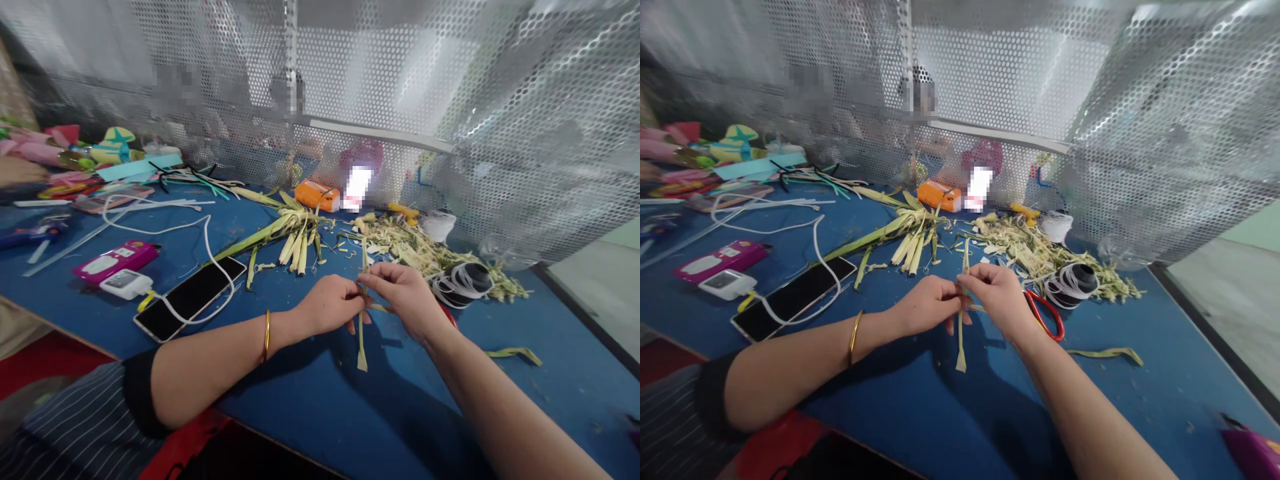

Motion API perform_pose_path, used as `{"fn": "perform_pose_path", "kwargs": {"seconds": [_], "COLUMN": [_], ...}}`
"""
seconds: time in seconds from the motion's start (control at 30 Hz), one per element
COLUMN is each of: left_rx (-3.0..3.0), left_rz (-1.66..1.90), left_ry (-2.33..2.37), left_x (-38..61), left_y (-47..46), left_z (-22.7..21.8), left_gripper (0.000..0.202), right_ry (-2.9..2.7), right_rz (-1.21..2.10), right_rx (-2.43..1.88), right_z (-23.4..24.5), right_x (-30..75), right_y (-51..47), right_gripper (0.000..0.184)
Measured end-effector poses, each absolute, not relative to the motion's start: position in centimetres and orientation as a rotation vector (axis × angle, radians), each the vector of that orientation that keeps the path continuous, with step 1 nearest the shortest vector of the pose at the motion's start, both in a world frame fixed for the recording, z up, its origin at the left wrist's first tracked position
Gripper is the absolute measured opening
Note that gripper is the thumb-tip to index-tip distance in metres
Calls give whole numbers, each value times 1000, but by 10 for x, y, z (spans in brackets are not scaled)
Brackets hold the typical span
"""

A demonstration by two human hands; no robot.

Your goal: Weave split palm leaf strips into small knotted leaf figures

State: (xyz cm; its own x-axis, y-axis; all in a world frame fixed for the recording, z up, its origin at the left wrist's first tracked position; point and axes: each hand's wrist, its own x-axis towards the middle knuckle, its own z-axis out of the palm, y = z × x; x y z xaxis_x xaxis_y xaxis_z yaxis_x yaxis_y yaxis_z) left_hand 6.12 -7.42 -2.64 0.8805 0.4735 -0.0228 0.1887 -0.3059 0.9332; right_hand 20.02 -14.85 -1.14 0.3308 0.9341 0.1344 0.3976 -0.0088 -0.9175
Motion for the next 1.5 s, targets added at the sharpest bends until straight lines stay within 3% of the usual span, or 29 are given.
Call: {"fn": "perform_pose_path", "kwargs": {"seconds": [0.17, 0.37, 0.47, 0.57, 0.9, 1.07, 1.5], "left_rx": [1779, 1226, 1040, 930, 772, 821, 816], "left_rz": [214, 277, 375, 396, 321, 362, 422], "left_ry": [560, 731, 805, 776, 597, 595, 532], "left_x": [62, 65, 66, 67, 62, 63, 64], "left_y": [-75, -63, -54, -50, -49, -52, -56], "left_z": [-26, -21, -22, -25, -16, -15, -26], "left_gripper": [24, 17, 14, 13, 21, 9, 7], "right_ry": [-1096, -1564, -1942, -2106, -2003, -2121, -2323], "right_rz": [495, -184, -598, -791, -923, -978, -968], "right_rx": [-1404, -1557, -1501, -1498, -1601, -1489, -1450], "right_z": [-9, -3, -8, -15, -23, -26, -30], "right_x": [199, 181, 170, 166, 179, 181, 166], "right_y": [-151, -165, -166, -165, -160, -161, -157], "right_gripper": [29, 15, 17, 22, 14, 20, 24]}}
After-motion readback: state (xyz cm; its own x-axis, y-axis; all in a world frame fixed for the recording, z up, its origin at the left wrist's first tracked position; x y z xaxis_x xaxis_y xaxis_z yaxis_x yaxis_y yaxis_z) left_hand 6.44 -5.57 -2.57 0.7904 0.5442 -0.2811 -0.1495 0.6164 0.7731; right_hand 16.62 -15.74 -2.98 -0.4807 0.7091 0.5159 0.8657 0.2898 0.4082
